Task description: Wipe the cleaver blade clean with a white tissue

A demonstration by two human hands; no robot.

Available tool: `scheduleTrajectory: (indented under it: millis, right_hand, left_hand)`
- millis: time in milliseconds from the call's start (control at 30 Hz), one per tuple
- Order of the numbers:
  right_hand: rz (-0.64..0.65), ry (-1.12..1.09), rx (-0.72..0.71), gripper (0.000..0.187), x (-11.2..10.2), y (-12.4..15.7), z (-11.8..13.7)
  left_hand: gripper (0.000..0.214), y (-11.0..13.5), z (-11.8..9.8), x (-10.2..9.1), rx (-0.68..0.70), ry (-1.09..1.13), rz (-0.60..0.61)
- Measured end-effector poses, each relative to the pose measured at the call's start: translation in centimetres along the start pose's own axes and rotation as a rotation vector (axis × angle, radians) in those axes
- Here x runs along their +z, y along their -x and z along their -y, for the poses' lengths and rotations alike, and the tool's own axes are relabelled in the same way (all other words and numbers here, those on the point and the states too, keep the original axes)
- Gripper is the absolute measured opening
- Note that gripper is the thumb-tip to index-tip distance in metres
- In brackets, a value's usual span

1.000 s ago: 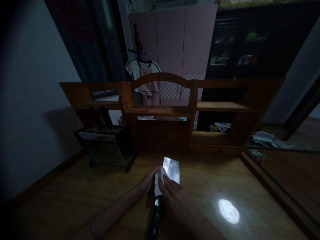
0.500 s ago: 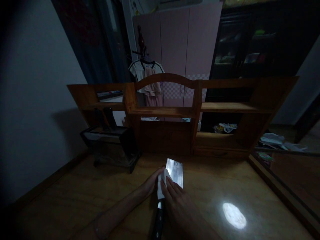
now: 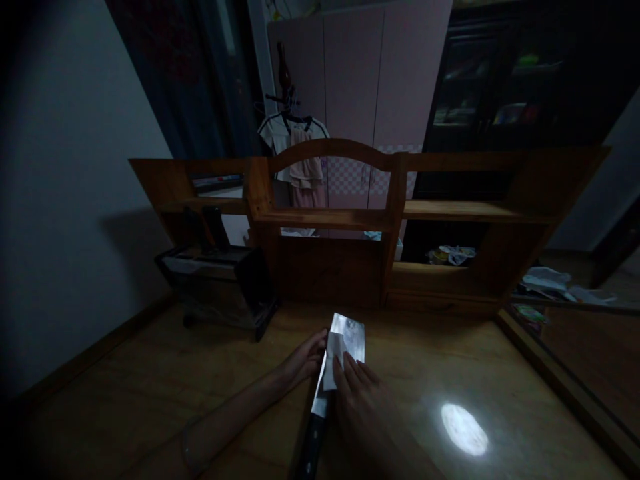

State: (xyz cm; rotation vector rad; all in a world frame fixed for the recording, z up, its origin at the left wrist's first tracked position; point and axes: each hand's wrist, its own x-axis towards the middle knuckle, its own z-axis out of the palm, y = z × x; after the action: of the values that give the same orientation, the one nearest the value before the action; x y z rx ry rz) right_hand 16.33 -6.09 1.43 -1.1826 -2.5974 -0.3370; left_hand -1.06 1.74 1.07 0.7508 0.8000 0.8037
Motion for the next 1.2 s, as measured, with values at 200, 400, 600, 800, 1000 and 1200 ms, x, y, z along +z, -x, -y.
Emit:
scheduleTrajectory:
  millis: [200,400,600,800,1000,1200]
  right_hand:
    - [-0.015,0.029,0.022,0.063,0.2,0.4,-0.3]
    - [0.041,0.040,0.022,0.058,0.1,0.1,-0.4]
    - [0.039,0.039,0.008,0.059,0.3,0.2,-0.5]
    - [-0.030,0.033,-0.007,0.058,0.3,0.1,-0.5]
    - [0.015,0.045,0.020,0.048,-0.6,-0.1,-0.3]
    - [0.110,0.112,0.261,0.043,-1.0,0.3,-0.8]
  left_hand:
    - [0.054,-0.2,0.3,-0.5,0.040,-0.023,0.064]
    - [0.049,-0.2,0.4,-0.3,0.051,-0.010,0.042]
    - [0.052,-0.3,0.5,-0.4,0.026,-0.019,0.013]
    - [0.050,-0.2,0.2,-0.1,0.032,0.000,0.025]
    - [0.049,-0.6,0.6,-0.5,0.045,-0.013,0.041]
    - [0.047,-1.2,1.1,-1.0,0.065,-0.024,0.054]
